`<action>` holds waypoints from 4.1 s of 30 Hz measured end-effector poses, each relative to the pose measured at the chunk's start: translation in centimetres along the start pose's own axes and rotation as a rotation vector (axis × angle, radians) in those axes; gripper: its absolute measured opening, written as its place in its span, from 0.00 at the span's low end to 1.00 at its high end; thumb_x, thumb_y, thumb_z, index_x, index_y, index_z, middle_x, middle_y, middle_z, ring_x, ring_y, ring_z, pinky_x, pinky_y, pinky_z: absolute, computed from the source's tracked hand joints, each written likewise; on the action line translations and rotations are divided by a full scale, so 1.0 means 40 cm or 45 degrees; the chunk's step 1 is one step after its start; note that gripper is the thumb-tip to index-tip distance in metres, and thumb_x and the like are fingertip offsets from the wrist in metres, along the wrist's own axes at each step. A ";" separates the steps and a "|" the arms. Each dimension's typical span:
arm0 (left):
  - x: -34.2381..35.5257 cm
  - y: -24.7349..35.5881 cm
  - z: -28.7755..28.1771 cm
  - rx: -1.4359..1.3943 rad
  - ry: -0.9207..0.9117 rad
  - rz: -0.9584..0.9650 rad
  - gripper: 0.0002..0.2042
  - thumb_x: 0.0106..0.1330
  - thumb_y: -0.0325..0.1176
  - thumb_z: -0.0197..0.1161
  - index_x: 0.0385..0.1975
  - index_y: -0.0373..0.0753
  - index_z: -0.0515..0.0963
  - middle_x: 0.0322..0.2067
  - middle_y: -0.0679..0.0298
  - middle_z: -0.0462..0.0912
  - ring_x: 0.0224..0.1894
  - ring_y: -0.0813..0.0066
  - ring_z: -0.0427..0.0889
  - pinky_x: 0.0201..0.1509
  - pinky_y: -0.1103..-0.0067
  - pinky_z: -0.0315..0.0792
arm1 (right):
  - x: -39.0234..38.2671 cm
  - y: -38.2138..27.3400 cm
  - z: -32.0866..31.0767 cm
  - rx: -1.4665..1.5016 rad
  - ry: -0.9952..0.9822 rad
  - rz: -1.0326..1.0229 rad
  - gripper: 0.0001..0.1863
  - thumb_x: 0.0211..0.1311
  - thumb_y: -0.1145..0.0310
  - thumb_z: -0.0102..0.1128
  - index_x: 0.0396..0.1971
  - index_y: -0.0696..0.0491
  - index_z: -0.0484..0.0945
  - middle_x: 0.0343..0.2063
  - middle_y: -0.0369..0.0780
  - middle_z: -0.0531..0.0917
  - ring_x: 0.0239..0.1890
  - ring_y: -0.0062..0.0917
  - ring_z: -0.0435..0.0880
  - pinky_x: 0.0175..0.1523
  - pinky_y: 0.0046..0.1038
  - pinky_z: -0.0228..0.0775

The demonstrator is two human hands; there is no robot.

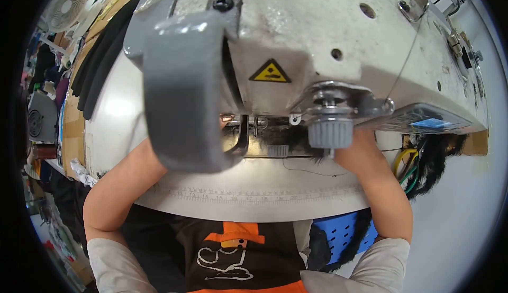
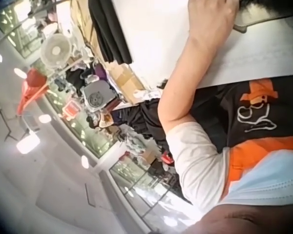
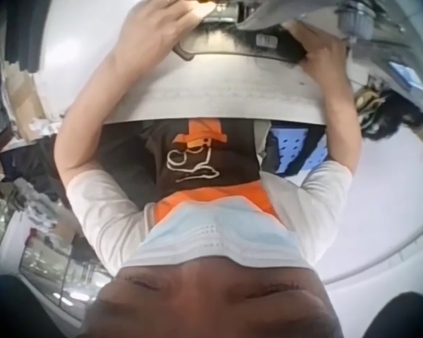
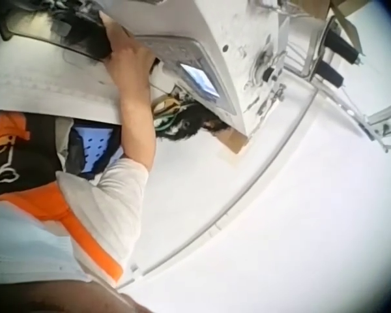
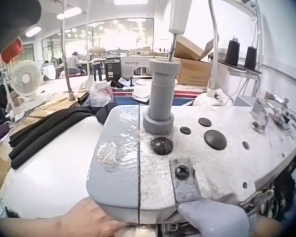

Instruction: Sewing a black fur trim onto a black garment using an industrial sewing machine.

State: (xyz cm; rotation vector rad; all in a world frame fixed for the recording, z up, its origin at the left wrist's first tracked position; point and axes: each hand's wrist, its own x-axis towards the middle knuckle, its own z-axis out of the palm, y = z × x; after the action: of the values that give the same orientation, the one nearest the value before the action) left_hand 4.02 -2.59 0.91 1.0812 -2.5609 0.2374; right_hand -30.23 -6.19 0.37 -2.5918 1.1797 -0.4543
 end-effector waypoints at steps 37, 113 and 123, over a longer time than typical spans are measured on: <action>-0.031 -0.008 0.008 -0.245 0.223 -0.162 0.16 0.55 0.23 0.63 0.45 0.33 0.79 0.45 0.57 0.80 0.46 0.58 0.82 0.44 0.71 0.80 | 0.082 -0.096 0.070 -0.361 -0.071 -0.366 0.04 0.52 0.73 0.62 0.28 0.56 0.81 0.34 0.43 0.83 0.38 0.38 0.86 0.36 0.43 0.79; 0.002 0.004 0.001 -0.543 -0.079 -0.212 0.17 0.53 0.24 0.65 0.45 0.40 0.85 0.45 0.59 0.80 0.53 0.52 0.77 0.55 0.66 0.76 | 0.004 -0.050 0.019 -0.493 -0.074 -0.140 0.19 0.54 0.72 0.62 0.48 0.44 0.84 0.40 0.34 0.87 0.37 0.28 0.89 0.31 0.33 0.79; -0.023 0.003 0.055 -0.753 -0.044 -0.197 0.15 0.52 0.27 0.64 0.42 0.37 0.84 0.36 0.65 0.79 0.44 0.63 0.78 0.46 0.74 0.77 | 0.037 -0.060 0.018 -0.281 0.097 -0.098 0.17 0.60 0.72 0.62 0.48 0.44 0.87 0.40 0.40 0.89 0.42 0.39 0.88 0.45 0.40 0.81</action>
State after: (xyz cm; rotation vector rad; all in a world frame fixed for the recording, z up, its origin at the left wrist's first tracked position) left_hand 3.96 -2.53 -1.48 1.0325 -2.3190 -0.5475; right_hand -27.39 -5.73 0.81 -2.8392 1.2207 -0.4657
